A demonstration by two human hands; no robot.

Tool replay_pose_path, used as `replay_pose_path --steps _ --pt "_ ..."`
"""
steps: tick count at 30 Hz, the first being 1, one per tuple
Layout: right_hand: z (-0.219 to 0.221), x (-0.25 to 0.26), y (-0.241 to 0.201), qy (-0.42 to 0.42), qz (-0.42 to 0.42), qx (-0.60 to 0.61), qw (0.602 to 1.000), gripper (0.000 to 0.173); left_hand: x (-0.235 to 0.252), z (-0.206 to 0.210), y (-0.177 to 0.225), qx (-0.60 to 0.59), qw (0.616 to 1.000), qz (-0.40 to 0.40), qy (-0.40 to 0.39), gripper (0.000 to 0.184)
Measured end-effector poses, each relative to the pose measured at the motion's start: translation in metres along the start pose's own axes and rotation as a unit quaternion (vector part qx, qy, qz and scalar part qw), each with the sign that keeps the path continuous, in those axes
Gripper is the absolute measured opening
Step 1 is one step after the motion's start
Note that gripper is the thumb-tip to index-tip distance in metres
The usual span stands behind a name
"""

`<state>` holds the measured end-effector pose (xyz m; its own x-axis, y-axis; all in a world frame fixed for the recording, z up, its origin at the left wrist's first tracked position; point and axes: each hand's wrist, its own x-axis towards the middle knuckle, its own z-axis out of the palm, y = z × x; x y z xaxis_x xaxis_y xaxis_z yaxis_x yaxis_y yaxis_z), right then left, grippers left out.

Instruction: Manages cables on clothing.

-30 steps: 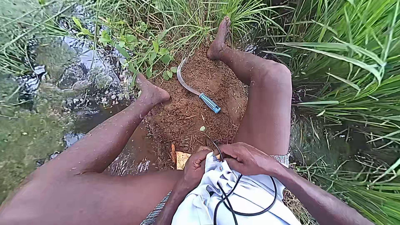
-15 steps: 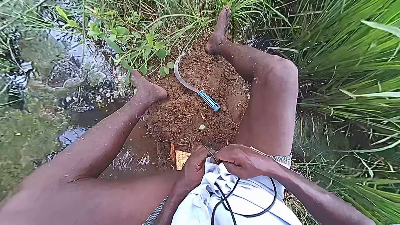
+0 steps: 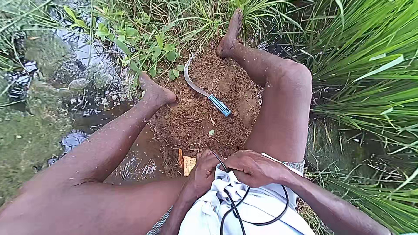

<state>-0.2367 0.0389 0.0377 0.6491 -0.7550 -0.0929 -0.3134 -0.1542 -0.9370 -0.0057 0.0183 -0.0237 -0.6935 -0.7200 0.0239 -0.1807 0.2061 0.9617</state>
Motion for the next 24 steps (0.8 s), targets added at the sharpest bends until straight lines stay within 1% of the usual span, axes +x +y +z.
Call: replay_pose_path --steps 3,6,11,18,21,24 --pt "0.003 -0.003 -0.001 0.018 0.001 -0.003 1.000 0.017 0.000 0.000 -0.002 0.021 1.000 0.009 0.008 0.028" --pt "0.005 -0.005 0.000 0.020 -0.013 0.000 1.000 0.015 -0.001 -0.002 -0.002 0.004 0.999 -0.003 0.045 0.026" --pt "0.007 -0.005 0.003 0.015 -0.024 0.022 0.999 0.016 -0.002 -0.003 0.001 -0.014 0.994 0.005 0.108 0.025" --pt "0.008 -0.001 0.003 0.001 -0.026 0.060 0.998 0.017 -0.005 -0.011 0.003 0.008 0.995 0.006 0.098 0.023" --pt "0.009 -0.001 0.003 -0.003 -0.030 0.058 0.998 0.017 -0.005 -0.018 0.005 0.036 0.996 0.000 0.078 0.022" --pt "0.009 -0.001 0.003 0.001 -0.039 0.060 0.997 0.016 -0.003 -0.021 0.011 0.077 0.995 -0.014 0.060 0.027"
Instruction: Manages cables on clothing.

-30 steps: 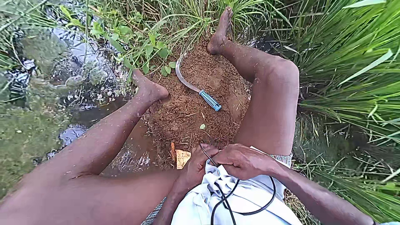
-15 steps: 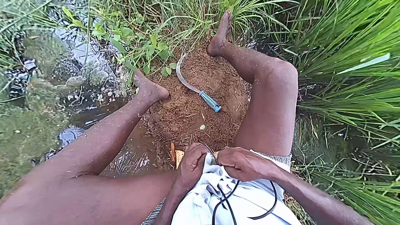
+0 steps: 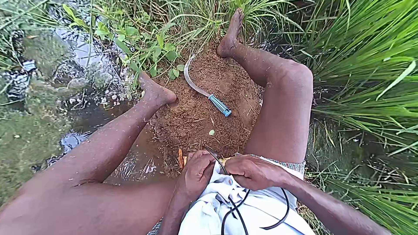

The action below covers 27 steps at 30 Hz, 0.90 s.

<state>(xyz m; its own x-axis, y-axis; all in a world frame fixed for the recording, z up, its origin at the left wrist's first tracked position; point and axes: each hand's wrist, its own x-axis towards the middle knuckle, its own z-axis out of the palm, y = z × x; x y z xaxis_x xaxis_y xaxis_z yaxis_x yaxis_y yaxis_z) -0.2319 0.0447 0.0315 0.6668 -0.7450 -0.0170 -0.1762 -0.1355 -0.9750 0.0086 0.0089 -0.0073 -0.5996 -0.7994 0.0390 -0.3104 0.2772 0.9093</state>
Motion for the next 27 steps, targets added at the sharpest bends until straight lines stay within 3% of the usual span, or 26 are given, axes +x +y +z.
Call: replay_pose_path --steps 8,17,27 --pt "0.002 0.004 -0.003 0.005 -0.026 -0.023 0.999 0.017 0.004 -0.018 0.012 0.100 0.994 0.029 -0.036 0.031" --pt "0.010 0.006 -0.009 0.079 0.063 -0.036 0.994 0.018 -0.012 -0.007 0.006 0.006 0.996 0.070 0.058 0.026" --pt "0.019 0.011 -0.003 0.124 0.005 -0.055 0.991 0.014 -0.013 0.001 0.004 -0.036 0.993 0.086 0.073 0.012"
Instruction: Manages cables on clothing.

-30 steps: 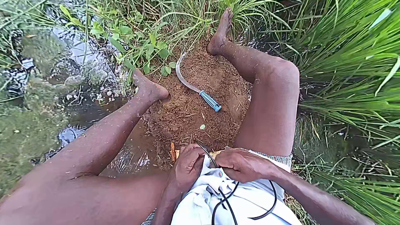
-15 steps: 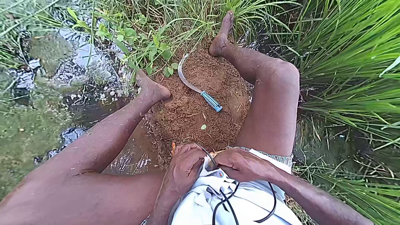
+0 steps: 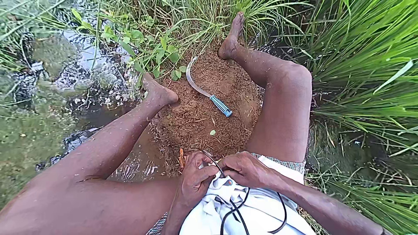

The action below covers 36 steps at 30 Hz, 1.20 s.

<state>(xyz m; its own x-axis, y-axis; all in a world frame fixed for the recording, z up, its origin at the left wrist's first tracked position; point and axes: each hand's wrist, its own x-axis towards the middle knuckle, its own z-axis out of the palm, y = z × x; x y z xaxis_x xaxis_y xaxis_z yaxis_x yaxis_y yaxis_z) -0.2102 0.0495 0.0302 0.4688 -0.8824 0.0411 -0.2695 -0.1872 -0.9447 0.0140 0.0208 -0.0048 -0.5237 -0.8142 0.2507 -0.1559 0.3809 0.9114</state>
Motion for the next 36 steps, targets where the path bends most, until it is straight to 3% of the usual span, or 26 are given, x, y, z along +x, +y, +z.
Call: replay_pose_path --steps 6,16,24,36 --pt "0.003 0.001 0.002 0.019 -0.023 -0.018 0.999 0.014 0.000 -0.002 0.000 0.006 1.000 0.018 0.004 0.011" --pt "0.001 0.002 -0.003 0.017 -0.035 -0.130 0.991 0.016 0.004 -0.011 0.012 0.221 0.973 0.069 -0.010 0.020" --pt "0.001 0.003 -0.004 0.011 -0.036 -0.133 0.990 0.016 0.004 -0.008 0.014 0.220 0.972 0.079 0.010 0.018" --pt "-0.025 -0.004 0.004 -0.110 0.020 -0.018 0.994 0.021 0.002 -0.007 0.011 0.177 0.981 0.077 -0.019 0.020"
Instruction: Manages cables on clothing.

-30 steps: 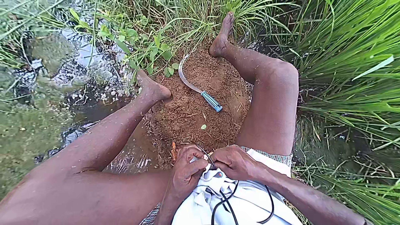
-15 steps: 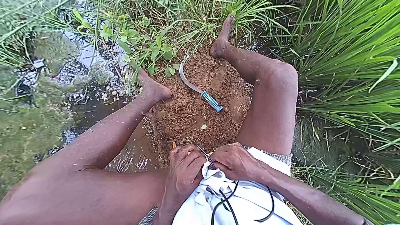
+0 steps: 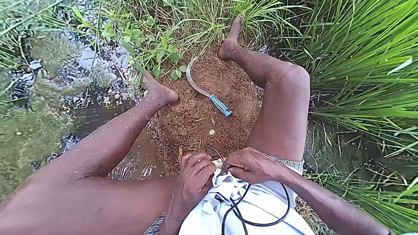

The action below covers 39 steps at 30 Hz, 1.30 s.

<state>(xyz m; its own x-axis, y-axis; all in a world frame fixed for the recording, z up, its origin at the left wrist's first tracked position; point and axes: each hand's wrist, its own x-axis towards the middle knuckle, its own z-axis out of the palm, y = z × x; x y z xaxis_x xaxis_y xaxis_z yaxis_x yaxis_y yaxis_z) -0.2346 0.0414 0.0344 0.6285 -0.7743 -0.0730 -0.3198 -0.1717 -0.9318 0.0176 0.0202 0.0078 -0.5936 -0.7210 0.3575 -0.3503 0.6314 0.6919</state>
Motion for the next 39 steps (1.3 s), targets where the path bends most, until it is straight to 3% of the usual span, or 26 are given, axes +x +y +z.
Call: replay_pose_path --steps 7,12,17,26,39 --pt "-0.004 0.000 0.001 -0.072 0.000 0.056 0.996 0.023 -0.003 0.004 -0.003 -0.010 1.000 -0.012 0.010 0.023" --pt "0.004 0.002 0.004 -0.075 -0.022 0.064 0.995 0.015 -0.004 0.004 -0.001 -0.002 1.000 -0.020 0.002 0.022" --pt "0.005 0.001 0.007 -0.084 -0.053 0.077 0.992 0.018 -0.005 0.002 -0.001 -0.007 1.000 -0.008 -0.007 0.021" --pt "-0.010 0.002 0.003 -0.165 -0.078 0.078 0.980 0.020 -0.006 -0.001 0.001 0.006 1.000 0.005 0.018 0.017" --pt "-0.016 -0.007 0.002 -0.111 -0.012 0.028 0.993 0.021 -0.008 -0.004 0.002 0.003 0.999 0.007 0.035 0.014"
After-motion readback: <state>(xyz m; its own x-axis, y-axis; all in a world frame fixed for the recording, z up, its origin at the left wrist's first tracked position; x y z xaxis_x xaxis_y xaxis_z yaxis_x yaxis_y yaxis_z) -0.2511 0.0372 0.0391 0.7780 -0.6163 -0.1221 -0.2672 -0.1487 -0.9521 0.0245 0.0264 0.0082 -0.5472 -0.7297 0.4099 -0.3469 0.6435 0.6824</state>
